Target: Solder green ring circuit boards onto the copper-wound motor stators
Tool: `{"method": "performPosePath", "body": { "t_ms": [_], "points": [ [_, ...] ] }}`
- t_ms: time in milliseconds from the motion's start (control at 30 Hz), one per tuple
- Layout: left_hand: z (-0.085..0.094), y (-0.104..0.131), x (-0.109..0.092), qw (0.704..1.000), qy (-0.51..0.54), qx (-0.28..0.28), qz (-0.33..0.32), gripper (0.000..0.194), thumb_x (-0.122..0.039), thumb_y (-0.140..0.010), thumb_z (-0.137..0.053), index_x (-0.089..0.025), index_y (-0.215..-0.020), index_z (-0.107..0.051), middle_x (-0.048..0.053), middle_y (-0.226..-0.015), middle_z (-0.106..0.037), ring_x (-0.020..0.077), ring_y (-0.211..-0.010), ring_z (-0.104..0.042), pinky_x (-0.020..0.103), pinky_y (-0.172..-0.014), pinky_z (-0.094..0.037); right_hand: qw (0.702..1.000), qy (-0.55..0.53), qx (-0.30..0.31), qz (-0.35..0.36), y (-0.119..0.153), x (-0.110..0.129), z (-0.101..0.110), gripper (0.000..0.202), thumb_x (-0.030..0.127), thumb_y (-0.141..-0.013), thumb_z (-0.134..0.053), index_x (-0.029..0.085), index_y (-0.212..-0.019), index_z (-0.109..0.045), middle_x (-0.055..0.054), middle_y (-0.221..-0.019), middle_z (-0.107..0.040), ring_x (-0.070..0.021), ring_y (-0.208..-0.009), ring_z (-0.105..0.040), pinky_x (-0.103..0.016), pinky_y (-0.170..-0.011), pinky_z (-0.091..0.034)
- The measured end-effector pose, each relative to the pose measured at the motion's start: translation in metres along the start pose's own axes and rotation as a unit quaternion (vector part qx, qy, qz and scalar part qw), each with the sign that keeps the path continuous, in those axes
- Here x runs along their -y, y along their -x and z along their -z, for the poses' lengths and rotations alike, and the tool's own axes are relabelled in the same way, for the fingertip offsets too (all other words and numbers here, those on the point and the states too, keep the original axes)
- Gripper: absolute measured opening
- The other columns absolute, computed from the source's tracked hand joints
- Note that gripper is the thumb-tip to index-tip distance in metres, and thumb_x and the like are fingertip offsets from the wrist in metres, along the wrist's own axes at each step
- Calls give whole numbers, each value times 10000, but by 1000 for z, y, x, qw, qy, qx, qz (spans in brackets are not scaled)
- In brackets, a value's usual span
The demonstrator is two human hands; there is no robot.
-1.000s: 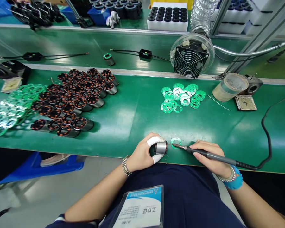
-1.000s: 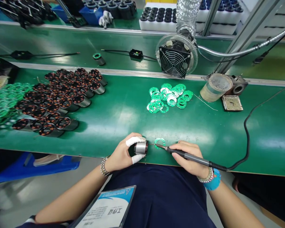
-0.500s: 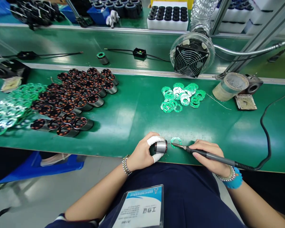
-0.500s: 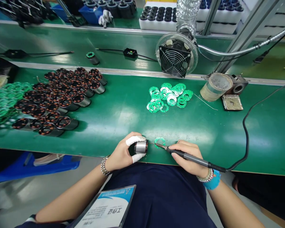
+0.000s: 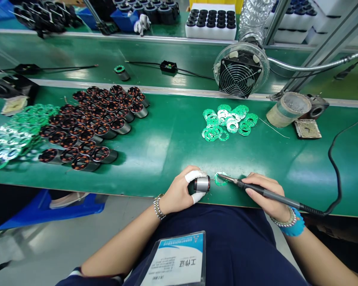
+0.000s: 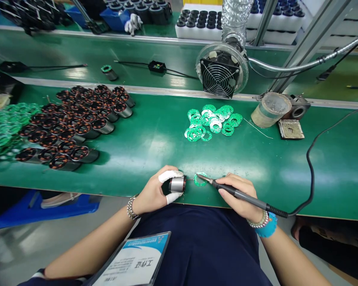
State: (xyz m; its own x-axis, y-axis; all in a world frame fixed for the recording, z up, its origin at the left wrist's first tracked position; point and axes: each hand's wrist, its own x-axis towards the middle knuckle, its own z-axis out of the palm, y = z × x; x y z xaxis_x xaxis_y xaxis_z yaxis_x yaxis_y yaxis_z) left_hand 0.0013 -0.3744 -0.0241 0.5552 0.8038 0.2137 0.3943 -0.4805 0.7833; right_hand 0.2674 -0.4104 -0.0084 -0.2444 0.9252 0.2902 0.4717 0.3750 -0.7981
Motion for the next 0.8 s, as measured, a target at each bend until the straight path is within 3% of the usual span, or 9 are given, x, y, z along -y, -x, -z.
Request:
{"method": "performPosePath", "body": {
  "t_ms": [200,467,800],
  "points": [
    [-1,0,1,1000,0,1,1,407,-87,-667,-619,-195,-1038,-494,61,-1002,-523,167,-894,-546,319,-781,-479,1000,13,-13,7,-1,2,-1,132,186,-772,-619,201,-902,-637,-42,-816,-686,-168,-759,-646,-300,-739,-515],
    [-1,0,1,1000,2,-2,-4,419,-89,-668,-623,-196,-1049,-488,66,-1005,-526,173,-903,-547,328,-780,-484,999,-2,37,25,-1,2,-4,142,156,-780,-591,192,-908,-642,-31,-747,-665,-155,-686,-631,-276,-630,-513],
    [-1,-1,1,1000,3,-1,-6,406,-95,-671,-620,-198,-1043,-491,68,-996,-536,180,-896,-550,338,-774,-490,999,-11,38,24,1,-1,-4,151,145,-781,-588,181,-916,-644,-37,-734,-653,-156,-665,-619,-317,-681,-517]
  ]
}}
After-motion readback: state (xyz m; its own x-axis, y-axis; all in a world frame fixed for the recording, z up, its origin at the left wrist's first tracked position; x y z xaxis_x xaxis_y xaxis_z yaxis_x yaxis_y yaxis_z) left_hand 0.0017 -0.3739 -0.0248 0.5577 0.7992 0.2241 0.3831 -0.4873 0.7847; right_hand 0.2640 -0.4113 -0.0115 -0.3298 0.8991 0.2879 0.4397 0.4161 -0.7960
